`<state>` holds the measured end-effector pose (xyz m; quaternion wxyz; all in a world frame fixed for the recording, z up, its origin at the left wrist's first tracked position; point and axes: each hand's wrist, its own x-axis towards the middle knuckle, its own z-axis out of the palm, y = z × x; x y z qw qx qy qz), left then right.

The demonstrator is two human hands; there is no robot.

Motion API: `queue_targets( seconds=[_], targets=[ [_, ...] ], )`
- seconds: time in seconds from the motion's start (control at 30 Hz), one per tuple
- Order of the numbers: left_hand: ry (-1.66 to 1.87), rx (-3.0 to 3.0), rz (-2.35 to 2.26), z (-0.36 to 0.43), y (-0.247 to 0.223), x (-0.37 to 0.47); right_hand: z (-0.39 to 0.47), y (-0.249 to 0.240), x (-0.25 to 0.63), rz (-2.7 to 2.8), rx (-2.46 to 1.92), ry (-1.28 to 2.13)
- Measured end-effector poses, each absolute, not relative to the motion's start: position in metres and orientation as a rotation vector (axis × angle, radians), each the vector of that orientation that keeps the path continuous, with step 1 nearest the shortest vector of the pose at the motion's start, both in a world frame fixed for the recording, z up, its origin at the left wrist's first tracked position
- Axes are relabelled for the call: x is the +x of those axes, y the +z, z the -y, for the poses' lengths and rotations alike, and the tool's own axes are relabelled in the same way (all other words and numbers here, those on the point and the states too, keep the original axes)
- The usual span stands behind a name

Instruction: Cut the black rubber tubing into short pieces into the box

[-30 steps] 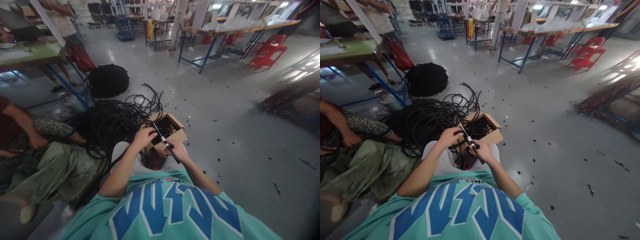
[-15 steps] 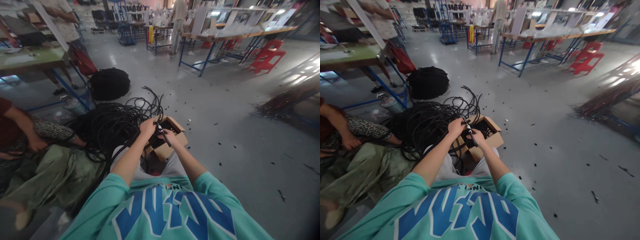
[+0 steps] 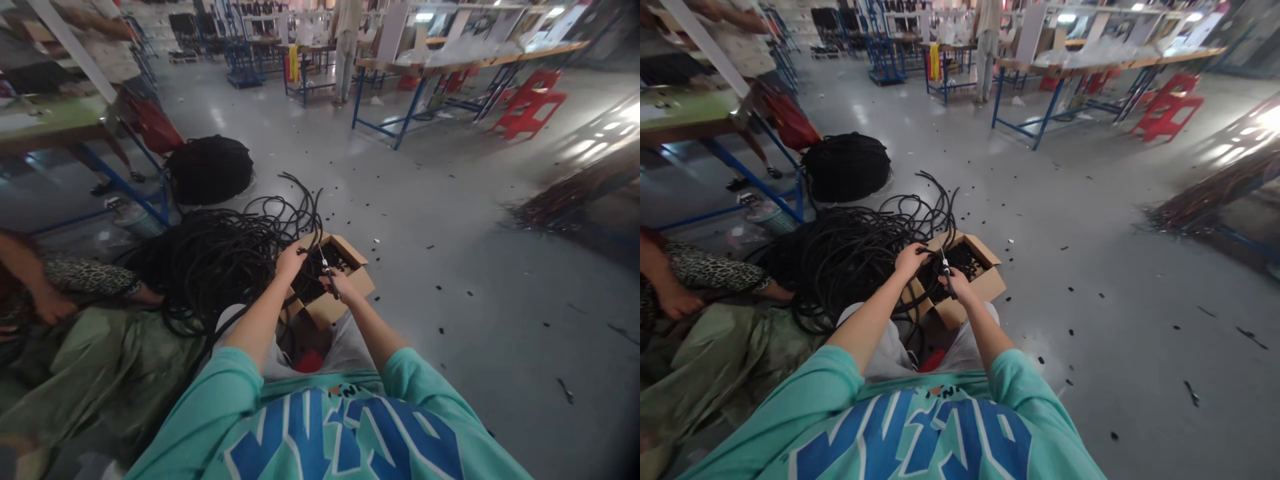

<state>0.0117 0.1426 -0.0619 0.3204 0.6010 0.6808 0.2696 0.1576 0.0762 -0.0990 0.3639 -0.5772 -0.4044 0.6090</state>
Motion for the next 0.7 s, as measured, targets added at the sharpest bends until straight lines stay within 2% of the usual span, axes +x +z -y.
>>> queue_targets(
  seconds=[0.2, 0.33, 0.5, 0.7],
  targets=[
    [0.878, 1.227, -1.49, -0.108, -0.059, 0.004, -0.034, -0.092, 0.164, 0.958, -1.368, 1.712],
    [1.04, 1.08, -1.297, -0.076, -0.047, 0.001, 0.001, -0.082, 0.163, 1.049, -1.275, 1.693],
    [1.095, 1.2, -1.302, -0.048, -0.034, 0.001, 0.025, -0.062, 0.159, 1.211, -1.212, 1.714],
    [0.951, 1.4, -1.327, -0.024, -0.023, 0.003, 0.034, -0.047, 0.161, 1.38, -1.214, 1.633]
  ],
)
